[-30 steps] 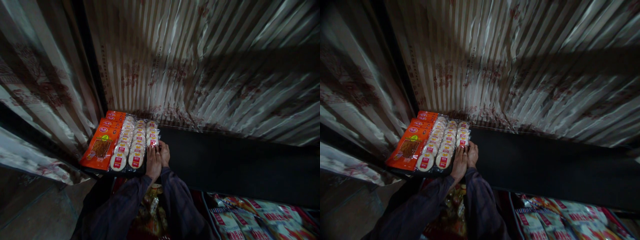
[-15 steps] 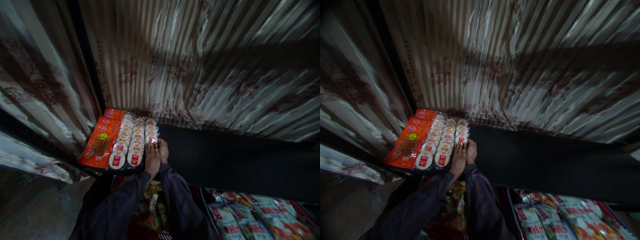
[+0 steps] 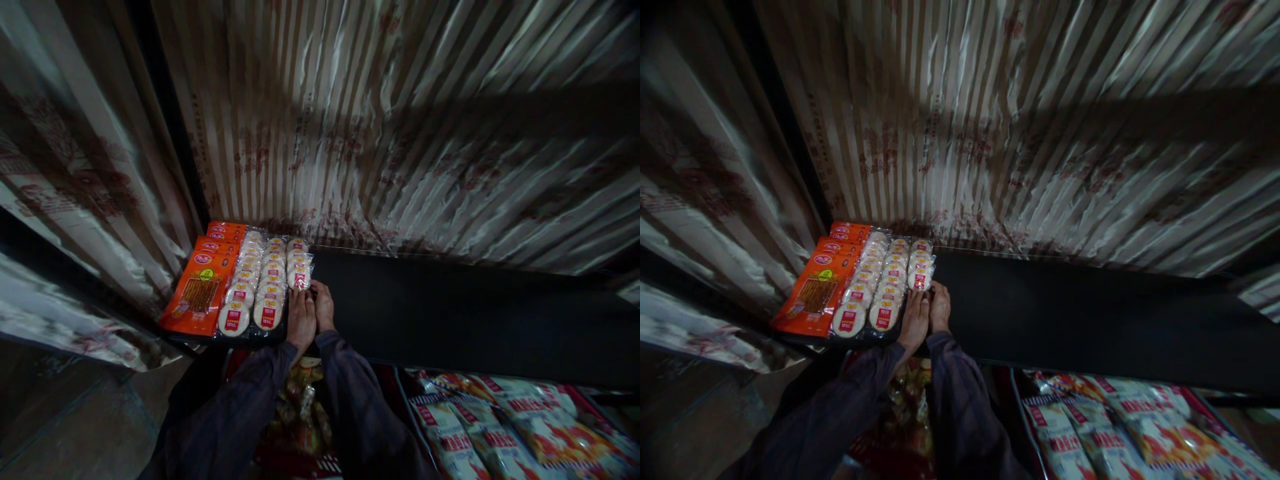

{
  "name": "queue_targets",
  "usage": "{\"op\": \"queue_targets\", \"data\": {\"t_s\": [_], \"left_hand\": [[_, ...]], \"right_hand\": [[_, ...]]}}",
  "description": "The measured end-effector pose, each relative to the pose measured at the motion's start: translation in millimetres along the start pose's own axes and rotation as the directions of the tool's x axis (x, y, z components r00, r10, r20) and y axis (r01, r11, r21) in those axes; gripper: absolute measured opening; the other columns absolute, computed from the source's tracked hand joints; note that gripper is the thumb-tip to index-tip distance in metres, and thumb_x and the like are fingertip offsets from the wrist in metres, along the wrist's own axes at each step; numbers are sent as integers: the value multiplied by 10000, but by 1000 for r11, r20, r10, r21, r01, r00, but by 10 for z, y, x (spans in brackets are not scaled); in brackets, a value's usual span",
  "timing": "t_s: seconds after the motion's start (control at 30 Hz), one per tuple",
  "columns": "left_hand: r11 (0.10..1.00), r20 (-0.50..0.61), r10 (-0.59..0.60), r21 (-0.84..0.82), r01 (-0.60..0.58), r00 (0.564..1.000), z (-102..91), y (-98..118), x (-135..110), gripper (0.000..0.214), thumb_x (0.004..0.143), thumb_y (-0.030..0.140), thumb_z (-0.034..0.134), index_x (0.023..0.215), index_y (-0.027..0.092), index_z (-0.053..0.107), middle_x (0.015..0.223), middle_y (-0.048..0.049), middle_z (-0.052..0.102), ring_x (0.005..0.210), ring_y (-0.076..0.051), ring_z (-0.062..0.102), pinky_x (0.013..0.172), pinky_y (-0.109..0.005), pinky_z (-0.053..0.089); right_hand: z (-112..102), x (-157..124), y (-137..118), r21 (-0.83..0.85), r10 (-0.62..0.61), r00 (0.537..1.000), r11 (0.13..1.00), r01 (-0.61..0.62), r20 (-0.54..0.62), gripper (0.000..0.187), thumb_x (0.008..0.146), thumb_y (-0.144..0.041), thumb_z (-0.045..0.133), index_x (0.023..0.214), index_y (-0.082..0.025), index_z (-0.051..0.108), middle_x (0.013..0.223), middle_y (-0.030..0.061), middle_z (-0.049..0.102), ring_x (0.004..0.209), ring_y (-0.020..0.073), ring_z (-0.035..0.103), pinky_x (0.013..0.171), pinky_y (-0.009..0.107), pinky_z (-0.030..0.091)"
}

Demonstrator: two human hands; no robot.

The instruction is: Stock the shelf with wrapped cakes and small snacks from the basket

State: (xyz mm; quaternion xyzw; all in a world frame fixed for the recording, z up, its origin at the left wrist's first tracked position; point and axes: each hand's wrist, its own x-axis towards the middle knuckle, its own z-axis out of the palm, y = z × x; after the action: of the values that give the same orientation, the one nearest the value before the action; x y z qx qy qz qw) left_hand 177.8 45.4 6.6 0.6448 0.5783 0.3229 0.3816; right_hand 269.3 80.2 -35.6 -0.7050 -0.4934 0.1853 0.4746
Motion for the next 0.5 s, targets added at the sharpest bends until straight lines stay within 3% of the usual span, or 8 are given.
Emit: {"op": "queue_targets", "data": {"t_s": [0.27, 0.5], "left_hand": [[996, -2, 87, 23, -87, 996, -64, 20, -54, 480, 976, 251, 305, 1362, 120, 558, 1581, -113, 404, 1534, -220, 215, 1282, -473, 172], [996, -11, 83, 16, -83, 996, -63, -96, -453, 472, 978, 280, 314, 1272, 83, 626, 1479, -158, 527, 1461, -232, 383, 1245, -436, 296]], "right_hand": [[-65, -116, 58, 12, -94, 995, 996, 94, -32, 382, 758, -230, 529, 1096, -159, 693, 1132, 134, 669, 1057, 248, 612, 979, 428, 502], [-215, -565, 34, 51, -93, 995, 994, 94, -24, 356, 770, -231, 502, 1047, -161, 714, 1056, 124, 697, 982, 239, 642, 940, 422, 518]]}}
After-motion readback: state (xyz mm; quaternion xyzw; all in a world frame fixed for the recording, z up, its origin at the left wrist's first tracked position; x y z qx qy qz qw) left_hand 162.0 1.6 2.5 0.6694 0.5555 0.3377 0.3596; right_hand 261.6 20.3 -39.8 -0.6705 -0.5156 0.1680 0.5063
